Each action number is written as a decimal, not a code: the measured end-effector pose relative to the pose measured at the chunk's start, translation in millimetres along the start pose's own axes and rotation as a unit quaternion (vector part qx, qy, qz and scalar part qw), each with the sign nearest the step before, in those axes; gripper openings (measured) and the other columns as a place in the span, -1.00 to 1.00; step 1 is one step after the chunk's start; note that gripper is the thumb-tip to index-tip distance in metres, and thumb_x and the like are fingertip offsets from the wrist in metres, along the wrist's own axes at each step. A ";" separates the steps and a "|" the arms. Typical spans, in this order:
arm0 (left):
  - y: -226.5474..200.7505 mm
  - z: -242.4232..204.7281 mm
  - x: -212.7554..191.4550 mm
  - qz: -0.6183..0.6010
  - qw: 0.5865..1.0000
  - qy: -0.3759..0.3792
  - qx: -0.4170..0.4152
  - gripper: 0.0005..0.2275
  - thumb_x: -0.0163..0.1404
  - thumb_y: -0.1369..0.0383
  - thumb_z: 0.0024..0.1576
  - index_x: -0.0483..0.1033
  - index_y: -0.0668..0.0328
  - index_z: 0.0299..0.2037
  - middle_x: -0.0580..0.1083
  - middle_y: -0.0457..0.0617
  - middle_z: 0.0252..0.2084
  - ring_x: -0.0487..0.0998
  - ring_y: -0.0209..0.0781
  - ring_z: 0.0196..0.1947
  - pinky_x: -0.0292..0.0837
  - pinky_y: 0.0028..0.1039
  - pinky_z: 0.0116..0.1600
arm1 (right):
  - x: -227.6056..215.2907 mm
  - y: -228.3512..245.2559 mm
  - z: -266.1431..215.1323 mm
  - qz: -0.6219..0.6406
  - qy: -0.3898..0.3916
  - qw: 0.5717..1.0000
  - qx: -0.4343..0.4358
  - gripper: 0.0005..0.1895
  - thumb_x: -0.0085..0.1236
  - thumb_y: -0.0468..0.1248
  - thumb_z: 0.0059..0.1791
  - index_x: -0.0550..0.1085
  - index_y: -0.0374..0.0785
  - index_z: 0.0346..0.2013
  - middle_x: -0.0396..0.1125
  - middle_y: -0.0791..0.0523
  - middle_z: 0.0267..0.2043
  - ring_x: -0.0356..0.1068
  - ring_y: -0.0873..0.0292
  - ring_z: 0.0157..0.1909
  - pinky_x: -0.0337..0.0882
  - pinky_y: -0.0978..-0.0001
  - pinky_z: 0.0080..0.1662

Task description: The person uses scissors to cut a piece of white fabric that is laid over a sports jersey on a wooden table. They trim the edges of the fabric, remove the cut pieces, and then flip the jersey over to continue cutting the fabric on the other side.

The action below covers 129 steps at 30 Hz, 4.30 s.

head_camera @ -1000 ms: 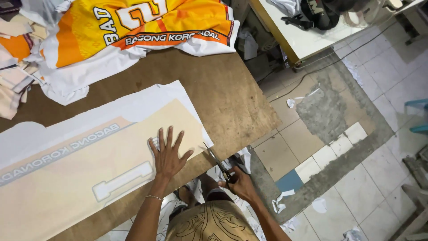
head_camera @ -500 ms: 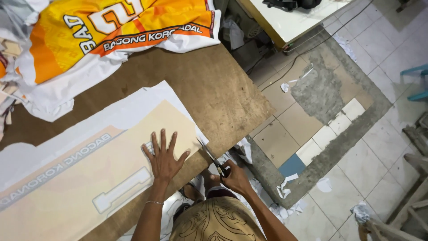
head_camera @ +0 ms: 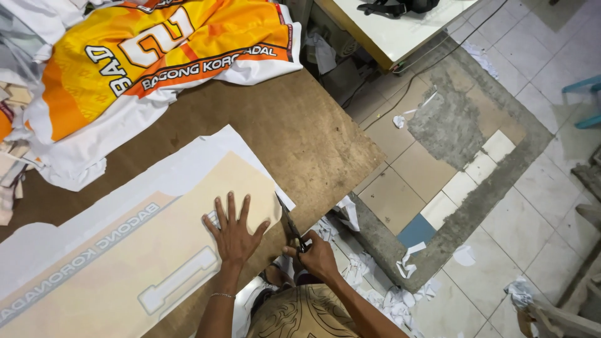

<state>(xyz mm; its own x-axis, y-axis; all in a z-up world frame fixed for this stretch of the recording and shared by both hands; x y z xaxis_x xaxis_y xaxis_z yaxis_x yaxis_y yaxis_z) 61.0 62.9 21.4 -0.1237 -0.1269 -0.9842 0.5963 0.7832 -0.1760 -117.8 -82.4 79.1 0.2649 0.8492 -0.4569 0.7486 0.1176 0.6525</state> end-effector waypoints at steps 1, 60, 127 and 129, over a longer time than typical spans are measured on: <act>-0.5 0.0 -1.7 -0.004 1.000 0.001 -0.001 -0.21 -0.22 -0.39 0.08 0.02 -0.44 0.53 -0.09 -0.03 0.63 -0.29 0.15 0.62 -0.69 0.33 0.47 | 0.3 7.8 -3.1 0.011 0.003 1.000 0.007 -0.23 0.36 0.42 -0.22 0.45 -0.14 -0.13 0.48 -0.02 -0.50 0.54 -0.12 -0.24 0.43 0.05 -0.12; -1.6 6.8 -13.8 0.005 0.997 0.071 -0.030 -0.21 -0.29 -0.46 0.08 -0.08 -0.55 0.52 -0.20 -0.13 0.62 -0.38 0.11 0.60 -0.60 0.35 0.46 | -62.1 46.6 124.6 -0.219 0.102 0.960 -0.141 -0.53 0.28 0.07 -0.16 0.42 -0.06 -0.09 0.45 -0.14 -0.47 0.55 -0.22 -0.23 0.48 -0.01 -0.12; -19.7 80.1 -60.7 -0.109 0.961 0.200 -0.155 -0.23 -0.31 -0.46 0.04 -0.10 -0.65 0.49 -0.33 -0.13 0.63 -0.45 0.05 0.59 -0.66 0.29 0.49 | -27.5 290.6 409.8 -0.503 0.510 0.670 -0.194 -0.30 0.66 -0.06 -0.33 0.53 -0.30 -0.04 0.35 0.06 -0.67 0.29 0.22 -0.70 0.30 0.47 -0.59; -18.4 78.4 -56.4 -0.115 0.961 0.196 -0.155 -0.23 -0.31 -0.46 0.04 -0.08 -0.64 0.49 -0.31 -0.16 0.63 -0.44 0.04 0.59 -0.66 0.30 0.49 | -23.3 292.6 404.9 -0.506 0.510 0.670 -0.186 -0.27 0.66 -0.03 -0.33 0.52 -0.33 -0.04 0.35 0.06 -0.66 0.28 0.23 -0.69 0.29 0.48 -0.59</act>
<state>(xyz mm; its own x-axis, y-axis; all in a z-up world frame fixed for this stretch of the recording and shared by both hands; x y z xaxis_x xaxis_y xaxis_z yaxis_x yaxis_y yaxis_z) 119.2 7.9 78.6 -0.5490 -0.1268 -0.8262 0.2599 0.9135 -0.3129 341.2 -276.2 36.0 -0.9597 0.1247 -0.2519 -0.0229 0.8586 0.5122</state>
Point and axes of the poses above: each hand's wrist, its own z-axis towards the middle knuckle, its own x-axis out of the palm, y = z × x, the point moved 3 cm from there along z, towards the middle knuckle
